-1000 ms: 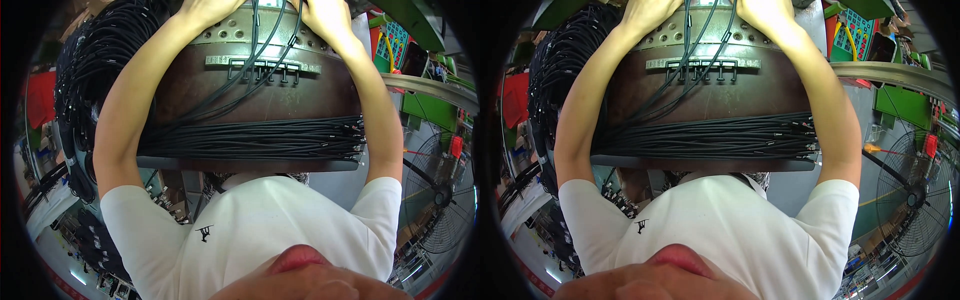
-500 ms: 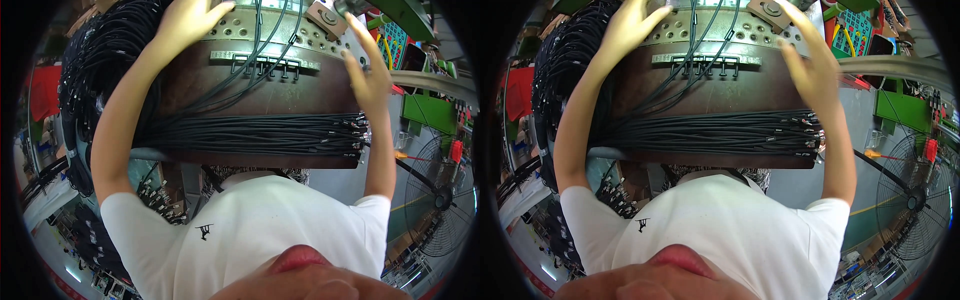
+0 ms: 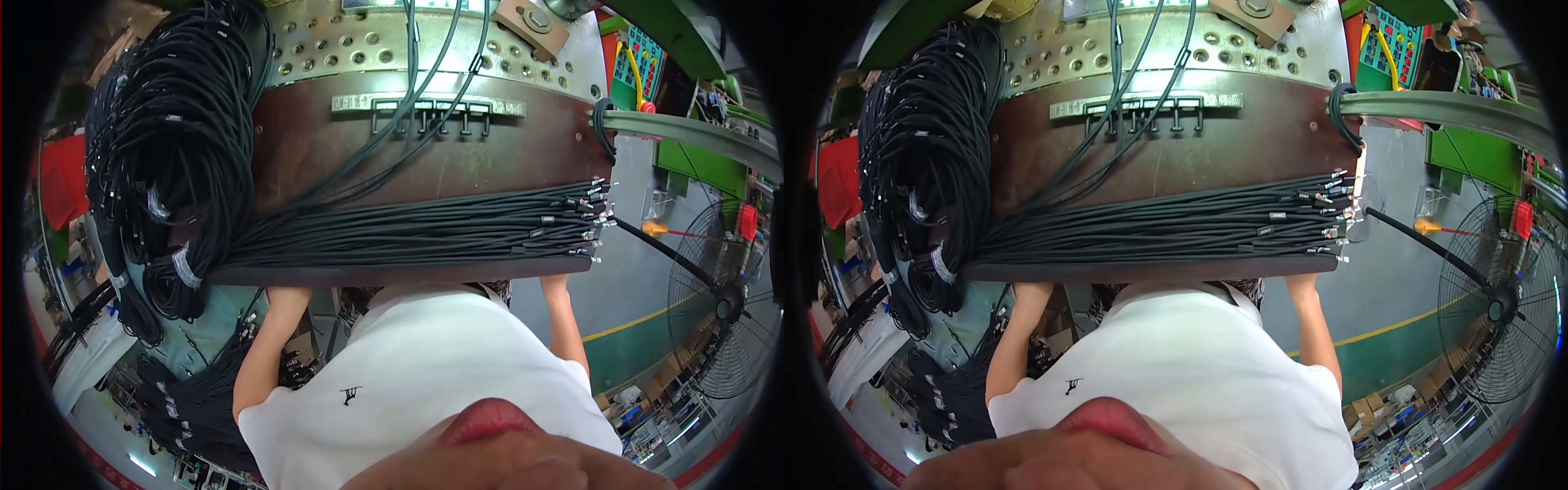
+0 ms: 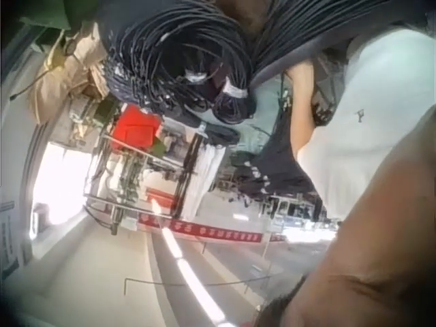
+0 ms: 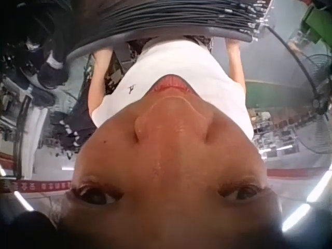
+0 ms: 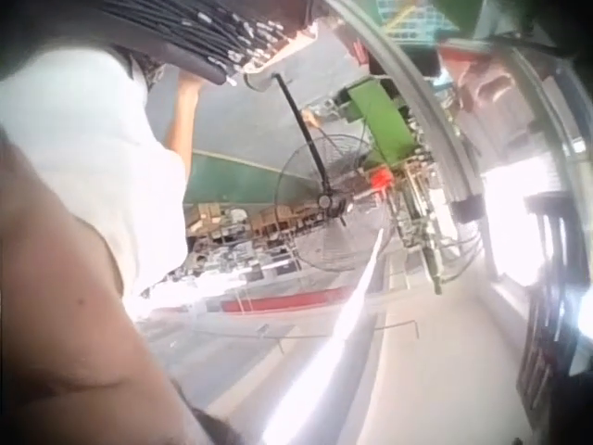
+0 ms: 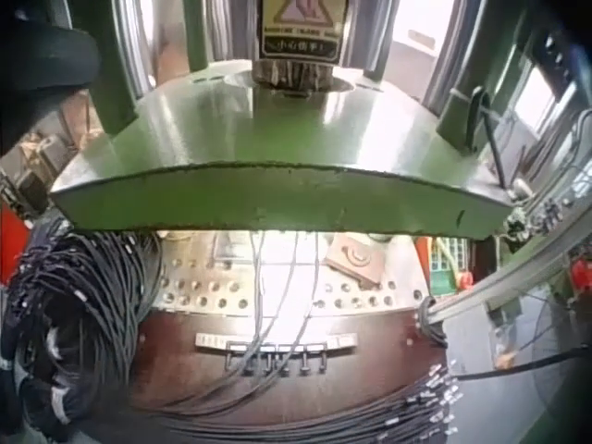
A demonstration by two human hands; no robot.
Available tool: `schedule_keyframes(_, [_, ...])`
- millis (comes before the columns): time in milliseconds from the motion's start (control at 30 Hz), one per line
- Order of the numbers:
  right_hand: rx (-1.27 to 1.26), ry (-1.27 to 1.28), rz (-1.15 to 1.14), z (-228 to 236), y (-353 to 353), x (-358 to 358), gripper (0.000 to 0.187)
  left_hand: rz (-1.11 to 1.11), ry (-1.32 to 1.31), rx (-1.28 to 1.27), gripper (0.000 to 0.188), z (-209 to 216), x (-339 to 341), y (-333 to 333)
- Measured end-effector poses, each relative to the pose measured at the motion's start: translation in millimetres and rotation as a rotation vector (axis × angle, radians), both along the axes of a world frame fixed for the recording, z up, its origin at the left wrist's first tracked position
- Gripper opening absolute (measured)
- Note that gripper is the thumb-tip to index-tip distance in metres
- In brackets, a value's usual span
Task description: Plugging multiple black cables into a connection hub on a factory workbench.
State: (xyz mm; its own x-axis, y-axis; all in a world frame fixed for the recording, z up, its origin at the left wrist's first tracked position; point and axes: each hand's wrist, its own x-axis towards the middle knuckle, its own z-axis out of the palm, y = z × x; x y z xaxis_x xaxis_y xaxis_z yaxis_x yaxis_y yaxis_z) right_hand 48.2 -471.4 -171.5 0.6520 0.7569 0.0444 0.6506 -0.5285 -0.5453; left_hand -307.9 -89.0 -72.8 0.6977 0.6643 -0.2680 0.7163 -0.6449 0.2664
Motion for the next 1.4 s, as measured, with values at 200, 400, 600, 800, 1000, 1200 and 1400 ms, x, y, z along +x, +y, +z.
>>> schedule_keyframes(200, [0.068,0.009,-0.038,11,28,2,0.032,0.107,-0.006,-0.044,0.036,2,6,2])
schedule_keyframes(400, [0.174,0.044,-0.055,18,40,1,0.029,0.016,0.044,0.027,0.031,-17,-5,5])
schedule_keyframes(600, [0.108,-0.024,-0.027,23,45,3,0.027,0.002,-0.025,0.09,0.03,-9,3,4])
schedule_keyframes(800, [0.188,-0.191,-0.101,79,45,55,0.025,-0.192,0.215,-0.539,0.031,67,38,-2])
schedule_keyframes(1000, [0.312,-0.474,0.269,200,176,82,0.029,-0.425,-0.611,-0.68,0.032,117,108,-11])
schedule_keyframes(1200, [0.198,-0.662,0.747,169,312,59,0.056,-0.535,-0.503,0.227,0.066,76,189,-40])
schedule_keyframes(1400, [0.082,-0.242,0.847,189,313,73,0.038,-0.218,-0.336,0.422,0.084,67,158,0])
